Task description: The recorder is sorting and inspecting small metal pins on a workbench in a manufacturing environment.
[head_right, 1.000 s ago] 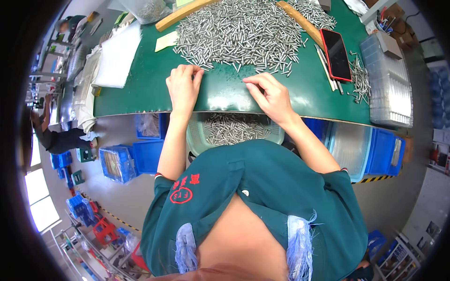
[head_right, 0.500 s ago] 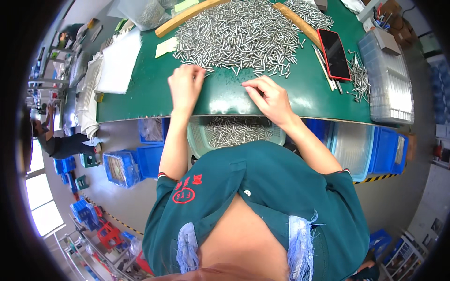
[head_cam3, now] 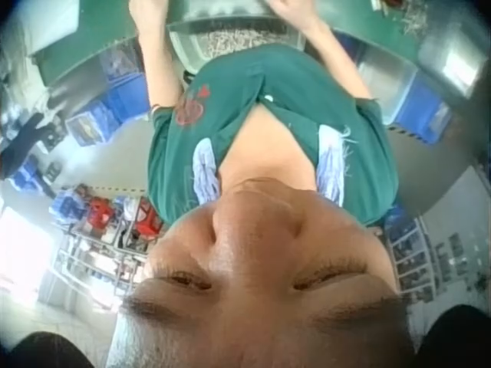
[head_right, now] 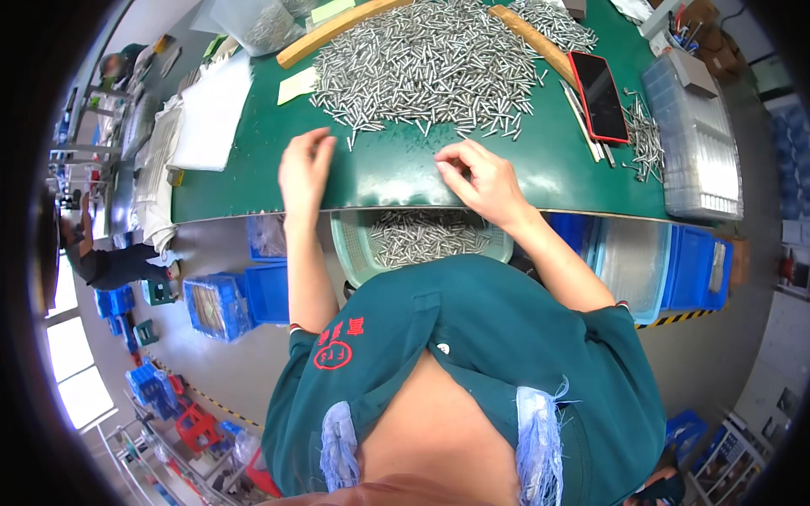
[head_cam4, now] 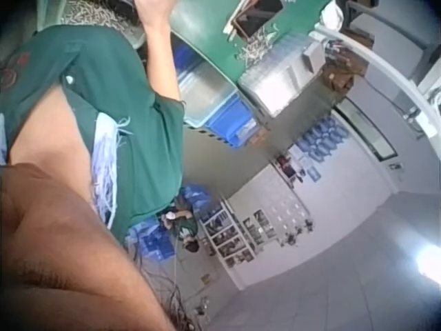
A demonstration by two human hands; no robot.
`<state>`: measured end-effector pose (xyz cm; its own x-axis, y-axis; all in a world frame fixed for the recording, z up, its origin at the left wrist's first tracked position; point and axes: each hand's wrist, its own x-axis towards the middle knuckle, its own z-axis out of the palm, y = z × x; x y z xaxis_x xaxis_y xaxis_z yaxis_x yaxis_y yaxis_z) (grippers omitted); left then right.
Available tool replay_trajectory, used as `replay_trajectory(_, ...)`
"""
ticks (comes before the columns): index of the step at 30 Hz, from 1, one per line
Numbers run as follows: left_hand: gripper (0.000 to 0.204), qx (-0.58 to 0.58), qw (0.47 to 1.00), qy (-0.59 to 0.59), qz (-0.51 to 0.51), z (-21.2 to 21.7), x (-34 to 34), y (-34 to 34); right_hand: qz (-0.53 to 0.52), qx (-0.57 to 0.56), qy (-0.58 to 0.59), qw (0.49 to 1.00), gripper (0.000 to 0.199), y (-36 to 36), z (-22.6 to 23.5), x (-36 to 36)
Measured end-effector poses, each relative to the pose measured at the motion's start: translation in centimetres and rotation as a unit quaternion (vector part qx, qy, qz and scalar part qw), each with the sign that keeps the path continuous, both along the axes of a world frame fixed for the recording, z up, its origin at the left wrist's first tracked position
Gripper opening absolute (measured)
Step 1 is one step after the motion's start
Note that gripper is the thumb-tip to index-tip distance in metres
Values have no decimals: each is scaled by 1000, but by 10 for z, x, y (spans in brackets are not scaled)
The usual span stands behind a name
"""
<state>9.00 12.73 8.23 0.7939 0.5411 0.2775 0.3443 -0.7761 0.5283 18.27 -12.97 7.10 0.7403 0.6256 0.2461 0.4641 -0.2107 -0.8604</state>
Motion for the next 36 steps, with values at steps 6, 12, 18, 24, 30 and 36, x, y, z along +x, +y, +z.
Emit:
replay_trajectory(6, 38, 31, 997, 59, -44, -13, 30, -42, -12, -18, -85, 996, 19, 2, -4, 0)
replay_trajectory(12, 28, 63, 989, 13, -136, -15, 31, -74, -60, -133, -189, 971, 29, 5, -7, -1)
replay_trajectory(18, 26, 38, 969, -39, -241, -17, 19, -93, -42, -133, -195, 971, 28, 4, -9, 2)
replay_trajectory(24, 23, 71, 996, -2, -62, -17, 24, -43, -28, -129, -172, 976, 18, 3, -7, 2)
replay_trajectory(30, 12, 76, 995, 25, -62, -17, 32, -40, -15, -127, -153, 980, 12, 4, -2, 1)
replay_trajectory(36, 10, 87, 994, -2, -72, -18, 17, -52, -25, -123, -165, 978, 10, 1, -8, 2)
